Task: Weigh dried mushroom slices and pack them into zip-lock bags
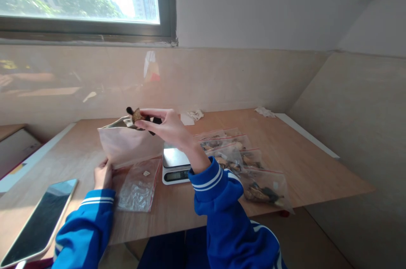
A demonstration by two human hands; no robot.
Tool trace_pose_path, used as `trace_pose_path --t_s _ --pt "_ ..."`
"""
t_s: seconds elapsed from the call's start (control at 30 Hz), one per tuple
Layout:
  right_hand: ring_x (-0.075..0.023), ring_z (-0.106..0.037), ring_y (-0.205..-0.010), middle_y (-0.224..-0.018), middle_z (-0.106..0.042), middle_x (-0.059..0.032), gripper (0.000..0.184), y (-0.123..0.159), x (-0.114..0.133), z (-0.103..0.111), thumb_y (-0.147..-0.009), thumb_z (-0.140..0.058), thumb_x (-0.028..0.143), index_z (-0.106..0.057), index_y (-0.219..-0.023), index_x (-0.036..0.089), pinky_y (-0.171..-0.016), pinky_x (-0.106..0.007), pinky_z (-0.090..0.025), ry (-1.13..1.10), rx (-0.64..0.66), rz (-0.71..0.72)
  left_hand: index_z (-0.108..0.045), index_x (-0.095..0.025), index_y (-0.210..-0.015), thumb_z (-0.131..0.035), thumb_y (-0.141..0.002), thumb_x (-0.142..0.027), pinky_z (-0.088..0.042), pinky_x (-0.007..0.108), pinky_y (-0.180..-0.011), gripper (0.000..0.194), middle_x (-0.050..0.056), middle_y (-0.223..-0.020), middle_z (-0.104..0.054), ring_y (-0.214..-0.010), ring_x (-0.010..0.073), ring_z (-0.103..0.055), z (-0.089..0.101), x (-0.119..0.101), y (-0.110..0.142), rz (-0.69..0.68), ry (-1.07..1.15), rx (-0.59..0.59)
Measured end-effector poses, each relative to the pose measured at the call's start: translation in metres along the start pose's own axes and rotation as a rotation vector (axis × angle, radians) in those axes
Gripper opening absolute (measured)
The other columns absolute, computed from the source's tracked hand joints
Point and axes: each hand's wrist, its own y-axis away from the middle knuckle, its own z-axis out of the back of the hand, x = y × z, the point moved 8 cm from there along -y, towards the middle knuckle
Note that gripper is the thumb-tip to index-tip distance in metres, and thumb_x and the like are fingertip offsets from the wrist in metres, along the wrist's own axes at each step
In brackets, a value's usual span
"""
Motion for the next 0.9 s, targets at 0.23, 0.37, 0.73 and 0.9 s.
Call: trace_pose_path --t_s 0.23,0.37,0.73,0.9 --pt "-0.0181 -0.064 -0.098 -0.111 -0.07 -0.007 0.038 0.035 -0.049 0.05 -0.08 -0.066 0.046 -0.069 -0.106 0.019 -0.085 -0.031 -0.051 -0.153 -0.243 0.013 -0.067 -0.011 -0.086 -0.073 -0.062 -0.041 -0.055 0.027 -0.051 0.038 0.0 -0.065 -0.068 -0.057 0.0153 -0.062 0.001 -0.005 0.003 0.004 0.051 -0.063" --pt "-0.0223 -0.065 -0.097 -0.101 -0.073 -0.0085 0.032 0.064 -0.113 0.052 -0.076 -0.071 0.034 -0.071 -0.104 0.017 -0.089 -0.037 -0.049 0.228 -0.23 -0.193 -0.065 -0.013 -0.081 -0.075 -0.057 -0.042 -0.052 0.023 -0.049 0.039 -0.003 -0.062 -0.066 -0.054 0.0121 -0.059 0.001 -0.008 0.003 -0.003 0.07 -0.053" --pt "-0.0271 -0.053 -0.114 -0.131 -0.059 -0.0078 0.042 0.083 -0.171 0.026 -0.088 -0.053 0.021 -0.056 -0.13 0.023 -0.097 -0.045 -0.04 0.87 -0.085 -0.112 -0.064 -0.013 -0.082 -0.075 -0.057 -0.041 -0.048 0.022 -0.049 0.039 -0.002 -0.058 -0.063 -0.051 0.0118 -0.057 0.002 -0.006 0.001 -0.008 0.05 -0.044" --pt "-0.0254 -0.05 -0.123 -0.142 -0.049 -0.0109 0.052 0.099 -0.172 0.025 -0.091 -0.045 0.024 -0.038 -0.142 0.019 -0.098 -0.042 -0.037 0.807 -0.134 -0.086 -0.064 -0.014 -0.083 -0.073 -0.058 -0.041 -0.051 0.027 -0.058 0.038 -0.001 -0.059 -0.064 -0.058 0.0158 -0.061 0.004 -0.005 0.0 -0.007 0.037 -0.083"
